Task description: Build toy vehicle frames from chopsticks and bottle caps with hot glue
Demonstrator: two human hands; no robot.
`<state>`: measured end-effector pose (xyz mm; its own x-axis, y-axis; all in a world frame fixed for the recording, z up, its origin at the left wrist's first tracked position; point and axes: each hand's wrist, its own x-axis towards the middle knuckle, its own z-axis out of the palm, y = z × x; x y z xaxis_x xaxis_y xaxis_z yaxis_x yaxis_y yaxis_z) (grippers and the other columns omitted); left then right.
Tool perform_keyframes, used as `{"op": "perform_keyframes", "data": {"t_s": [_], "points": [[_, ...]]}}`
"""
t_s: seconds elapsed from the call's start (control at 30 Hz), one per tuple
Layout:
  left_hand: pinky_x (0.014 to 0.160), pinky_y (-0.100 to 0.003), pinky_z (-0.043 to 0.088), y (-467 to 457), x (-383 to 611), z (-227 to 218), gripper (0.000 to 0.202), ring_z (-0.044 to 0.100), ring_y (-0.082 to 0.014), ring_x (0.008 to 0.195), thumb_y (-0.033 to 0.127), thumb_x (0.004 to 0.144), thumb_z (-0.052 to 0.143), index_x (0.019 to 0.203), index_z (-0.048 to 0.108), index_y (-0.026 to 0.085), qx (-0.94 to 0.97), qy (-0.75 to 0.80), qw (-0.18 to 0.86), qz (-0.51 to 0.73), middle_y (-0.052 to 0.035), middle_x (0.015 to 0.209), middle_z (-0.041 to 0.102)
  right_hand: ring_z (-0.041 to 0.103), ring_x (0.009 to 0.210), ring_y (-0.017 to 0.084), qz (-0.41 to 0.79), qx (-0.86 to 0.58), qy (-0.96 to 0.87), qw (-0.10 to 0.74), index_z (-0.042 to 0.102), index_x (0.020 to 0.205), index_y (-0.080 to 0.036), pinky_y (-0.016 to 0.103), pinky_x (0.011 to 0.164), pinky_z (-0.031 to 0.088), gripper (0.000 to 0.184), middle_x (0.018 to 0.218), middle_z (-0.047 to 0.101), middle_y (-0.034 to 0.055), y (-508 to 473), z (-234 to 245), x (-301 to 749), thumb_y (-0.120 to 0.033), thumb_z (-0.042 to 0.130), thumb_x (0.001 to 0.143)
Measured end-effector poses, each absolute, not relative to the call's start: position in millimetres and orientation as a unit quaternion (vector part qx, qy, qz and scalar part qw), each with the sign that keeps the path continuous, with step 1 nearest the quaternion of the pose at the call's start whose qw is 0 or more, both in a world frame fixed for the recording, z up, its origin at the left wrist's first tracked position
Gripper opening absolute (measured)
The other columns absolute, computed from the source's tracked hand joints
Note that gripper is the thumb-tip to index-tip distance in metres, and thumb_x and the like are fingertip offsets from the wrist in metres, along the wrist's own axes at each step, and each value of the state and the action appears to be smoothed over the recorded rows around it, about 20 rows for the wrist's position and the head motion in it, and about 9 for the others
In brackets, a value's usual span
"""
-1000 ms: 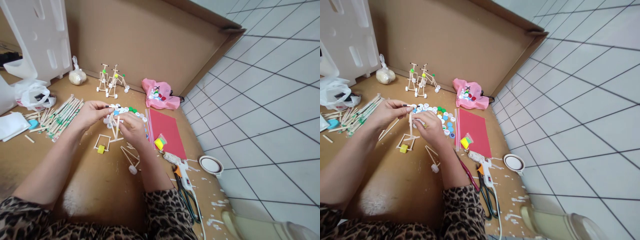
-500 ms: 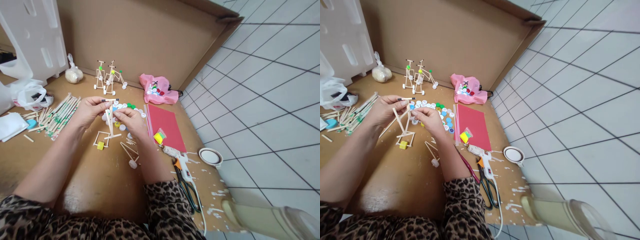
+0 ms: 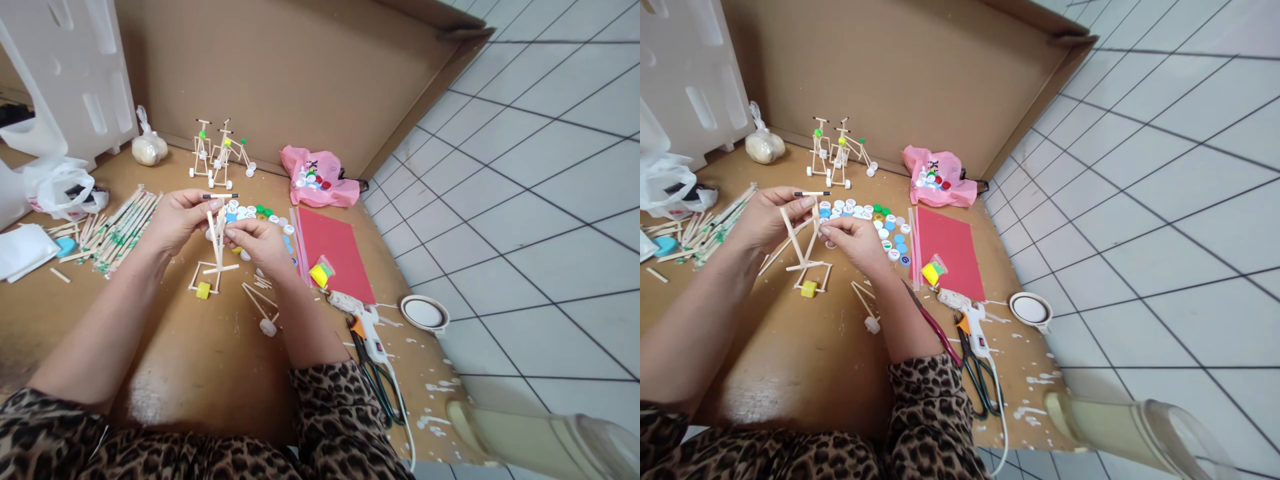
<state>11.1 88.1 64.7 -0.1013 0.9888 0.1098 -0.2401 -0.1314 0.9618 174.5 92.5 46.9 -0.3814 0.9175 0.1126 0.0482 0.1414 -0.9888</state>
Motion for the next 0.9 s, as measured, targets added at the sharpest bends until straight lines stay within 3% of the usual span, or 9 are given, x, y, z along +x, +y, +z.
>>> {"op": "perform_keyframes", "data": {"t_s": [0.37, 0.73, 0.9], "points": [[0.05, -0.024, 0.048, 86.9, 12.1, 67.6, 0.033, 0.055, -0.0104, 0.049, 0.037, 0.051, 0.094, 0.062, 0.071, 0.017, 0.436, 0.418, 0.506, 0.615, 0.001, 0.056, 0.065, 0.065, 0.063, 0.011, 0.557, -0.374, -0.629, 0.393, 0.077, 0.077, -0.02, 0.027, 0.068, 0.058, 0.025, 0.071, 0.074, -0.0003, 93.5, 45.6, 173.9, -0.045, 0.081, 0.076], [0.049, -0.022, 0.049, 87.8, 12.2, 68.4, 0.034, 0.057, -0.0099, 0.048, 0.037, 0.049, 0.096, 0.062, 0.072, 0.016, 0.428, 0.422, 0.504, 0.621, 0.0008, 0.055, 0.066, 0.068, 0.072, 0.011, 0.565, -0.374, -0.612, 0.408, 0.077, 0.079, -0.021, 0.03, 0.08, 0.058, 0.004, 0.075, 0.074, -0.0019, 92.5, 41.3, 172.2, -0.023, 0.077, 0.076], [0.057, -0.026, 0.056, 87.2, 9.2, 69.0, 0.034, 0.062, -0.0123, 0.054, 0.032, 0.047, 0.097, 0.063, 0.072, 0.016, 0.426, 0.432, 0.516, 0.605, 0.0005, 0.059, 0.068, 0.065, 0.067, 0.01, 0.56, -0.368, -0.618, 0.412, 0.075, 0.077, -0.02, 0.029, 0.076, 0.058, 0.006, 0.071, 0.073, -0.0026, 91.2, 42.4, 170.9, -0.025, 0.077, 0.075]]}}
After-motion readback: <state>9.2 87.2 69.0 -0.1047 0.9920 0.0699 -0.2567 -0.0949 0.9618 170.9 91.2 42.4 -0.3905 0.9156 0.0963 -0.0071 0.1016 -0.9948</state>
